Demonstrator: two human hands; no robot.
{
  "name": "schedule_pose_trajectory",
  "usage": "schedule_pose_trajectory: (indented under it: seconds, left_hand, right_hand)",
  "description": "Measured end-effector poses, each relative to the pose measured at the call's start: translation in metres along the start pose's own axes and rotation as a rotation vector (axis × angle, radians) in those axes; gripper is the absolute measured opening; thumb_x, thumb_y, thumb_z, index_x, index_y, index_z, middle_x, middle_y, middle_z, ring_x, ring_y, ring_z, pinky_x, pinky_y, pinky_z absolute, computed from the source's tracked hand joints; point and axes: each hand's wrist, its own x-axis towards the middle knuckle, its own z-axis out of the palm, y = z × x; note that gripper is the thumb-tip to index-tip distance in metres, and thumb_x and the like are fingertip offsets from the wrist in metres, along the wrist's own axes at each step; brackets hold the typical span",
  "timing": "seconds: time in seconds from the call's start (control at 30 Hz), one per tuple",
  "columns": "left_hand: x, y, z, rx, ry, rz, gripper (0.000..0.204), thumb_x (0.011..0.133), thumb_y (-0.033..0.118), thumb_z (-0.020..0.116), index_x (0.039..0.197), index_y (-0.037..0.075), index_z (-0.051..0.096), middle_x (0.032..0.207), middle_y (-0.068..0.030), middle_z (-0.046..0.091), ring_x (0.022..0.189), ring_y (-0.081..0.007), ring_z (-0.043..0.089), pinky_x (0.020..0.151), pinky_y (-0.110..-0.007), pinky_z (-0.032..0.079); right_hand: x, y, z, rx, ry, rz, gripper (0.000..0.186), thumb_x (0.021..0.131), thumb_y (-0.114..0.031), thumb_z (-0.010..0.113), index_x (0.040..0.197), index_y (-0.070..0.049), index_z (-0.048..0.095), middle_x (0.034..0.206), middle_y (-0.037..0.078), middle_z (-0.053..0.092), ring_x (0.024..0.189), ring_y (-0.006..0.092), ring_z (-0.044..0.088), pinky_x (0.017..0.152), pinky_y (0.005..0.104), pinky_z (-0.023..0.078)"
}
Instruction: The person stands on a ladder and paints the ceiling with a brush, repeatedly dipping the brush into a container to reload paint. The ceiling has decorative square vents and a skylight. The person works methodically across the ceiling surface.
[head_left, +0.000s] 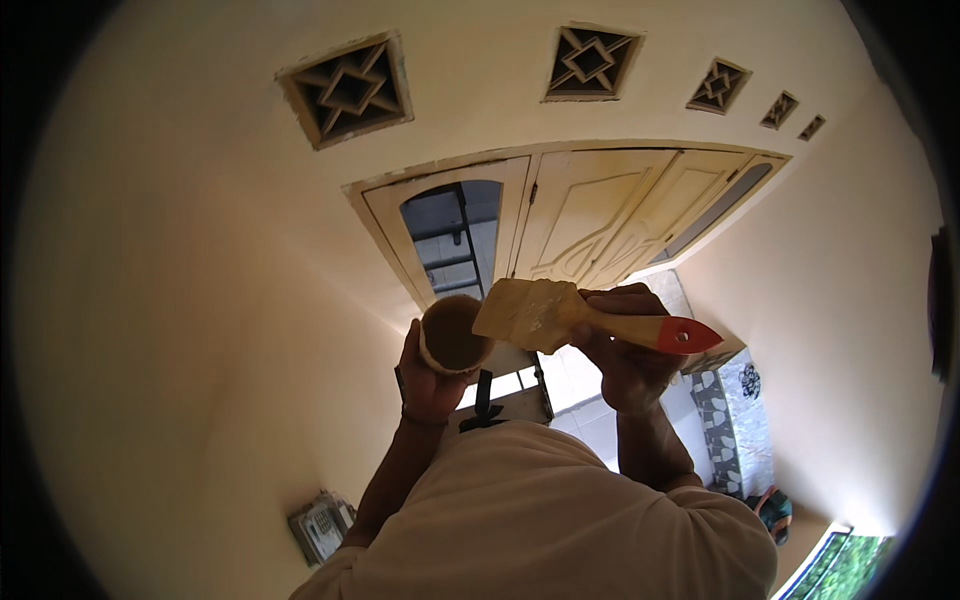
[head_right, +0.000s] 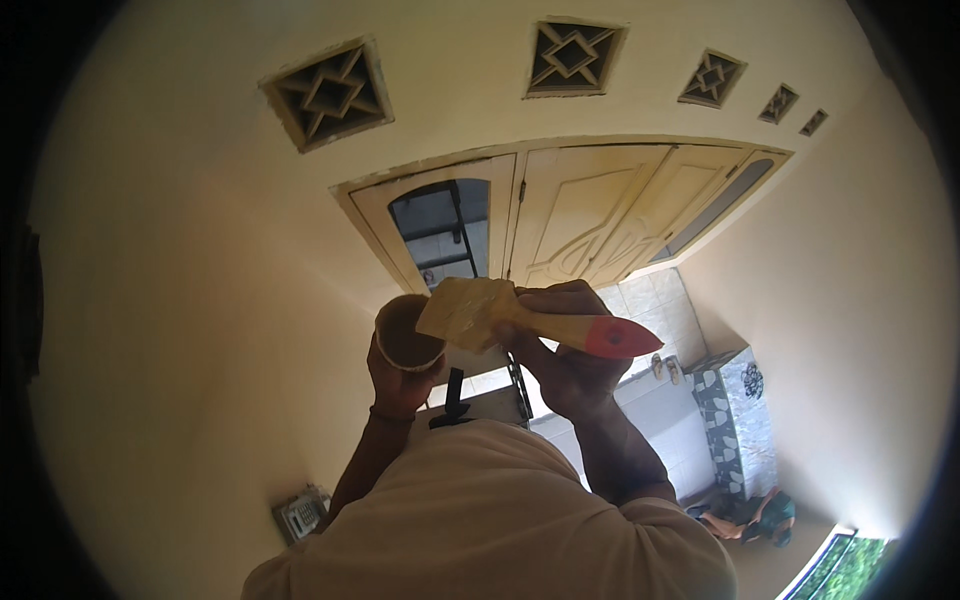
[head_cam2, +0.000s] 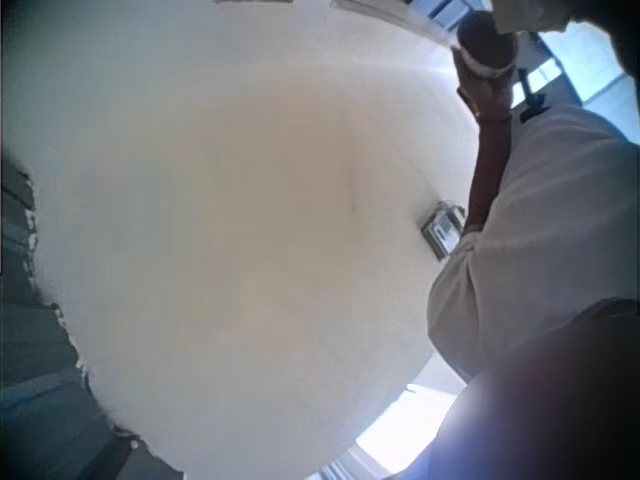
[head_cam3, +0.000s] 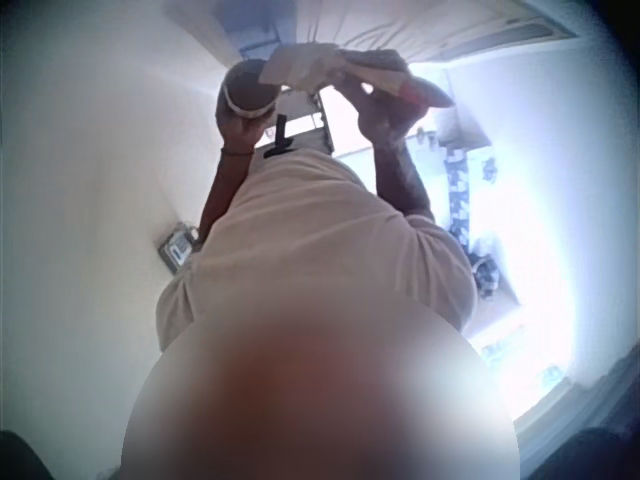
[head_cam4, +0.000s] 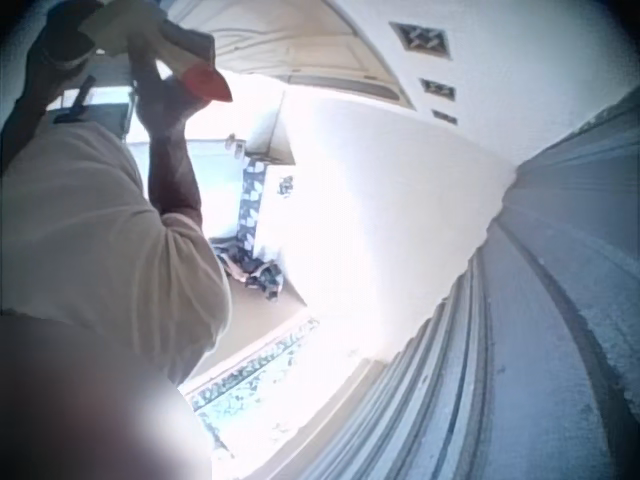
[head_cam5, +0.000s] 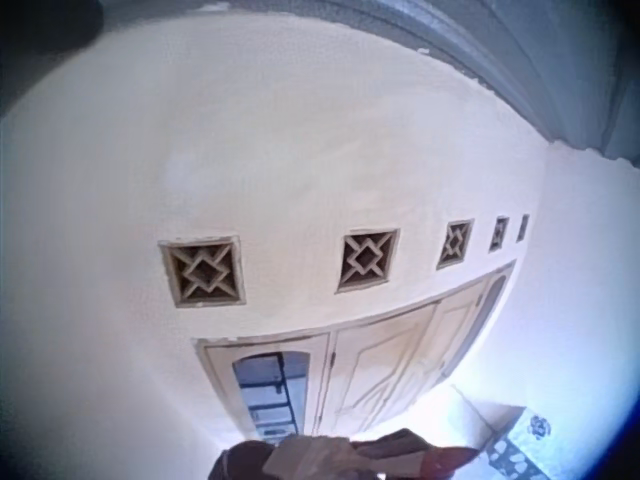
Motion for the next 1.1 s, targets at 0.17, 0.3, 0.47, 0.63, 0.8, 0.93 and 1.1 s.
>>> schedule_pose_trajectory:
  seconds: [0.17,0.3,0.47,0.63,0.8,0.93,1.1]
  left_hand:
    - [0.001,0.005,0.002,-0.020,0.000,0.054,0.050,0.107,0.051,0.044,0.136,0.014,0.061,0.128,-0.0094,0.068,0.117,-0.0276,0.066,0.091,-0.049,0.059]
    - [0.001,0.008,-0.001,-0.071,0.049,0.114,0.048,0.108,0.045,0.046,0.133,0.006,0.059,0.128,-0.0120,0.067,0.119,-0.0286,0.065,0.101,-0.048,0.054]
    - [0.003,0.012,-0.006,-0.097,0.044,0.146,0.045,0.108,0.042,0.050,0.130,0.004,0.059,0.126,-0.0133,0.067,0.117,-0.0285,0.067,0.100,-0.044,0.056]
    - [0.007,0.014,-0.005,-0.107,0.039,0.172,0.044,0.107,0.040,0.052,0.129,0.003,0.059,0.124,-0.0154,0.067,0.116,-0.0287,0.067,0.100,-0.044,0.056]
    - [0.008,0.013,-0.008,-0.105,0.042,0.211,0.044,0.106,0.039,0.054,0.130,0.002,0.057,0.124,-0.0154,0.066,0.117,-0.0292,0.066,0.102,-0.044,0.055]
    - [0.008,0.015,-0.011,-0.069,0.070,0.220,0.044,0.106,0.039,0.055,0.131,0.002,0.056,0.123,-0.0144,0.065,0.116,-0.0284,0.066,0.102,-0.043,0.055]
    - [0.006,0.018,-0.008,-0.042,0.077,0.217,0.043,0.106,0.038,0.054,0.132,0.003,0.055,0.124,-0.0140,0.065,0.117,-0.0276,0.065,0.102,-0.042,0.055]
  right_hand:
    - [-0.003,-0.006,0.010,-0.008,-0.049,0.131,0.033,0.080,0.002,0.085,0.109,0.005,0.070,0.105,0.016,0.072,0.093,0.0236,0.069,0.080,0.0355,0.057]
    - [0.000,-0.004,0.018,-0.026,-0.126,0.067,0.031,0.082,0.001,0.081,0.109,0.009,0.067,0.103,0.023,0.071,0.077,0.0209,0.068,0.062,0.0283,0.055]
    - [0.009,0.000,0.032,-0.058,-0.281,0.000,0.037,0.080,-0.001,0.086,0.112,0.004,0.069,0.106,0.017,0.073,0.095,0.0239,0.072,0.081,0.0355,0.058]
    - [0.010,0.004,0.051,0.056,-0.274,0.170,0.025,0.082,0.002,0.084,0.105,0.002,0.073,0.105,0.015,0.073,0.093,0.0213,0.072,0.078,0.0319,0.058]
    - [0.011,0.011,0.065,-0.005,-0.384,0.292,0.016,0.086,0.001,0.081,0.100,0.002,0.074,0.103,0.013,0.073,0.089,0.0164,0.071,0.075,0.0293,0.058]
    - [0.010,0.021,0.076,-0.073,-0.461,0.354,0.018,0.087,-0.005,0.081,0.100,0.003,0.073,0.093,0.010,0.074,0.080,0.0134,0.072,0.070,0.0278,0.058]
    - [0.007,0.028,0.081,-0.102,-0.492,0.387,0.022,0.086,-0.010,0.083,0.100,0.003,0.071,0.084,0.011,0.075,0.074,0.0153,0.074,0.065,0.0289,0.059]
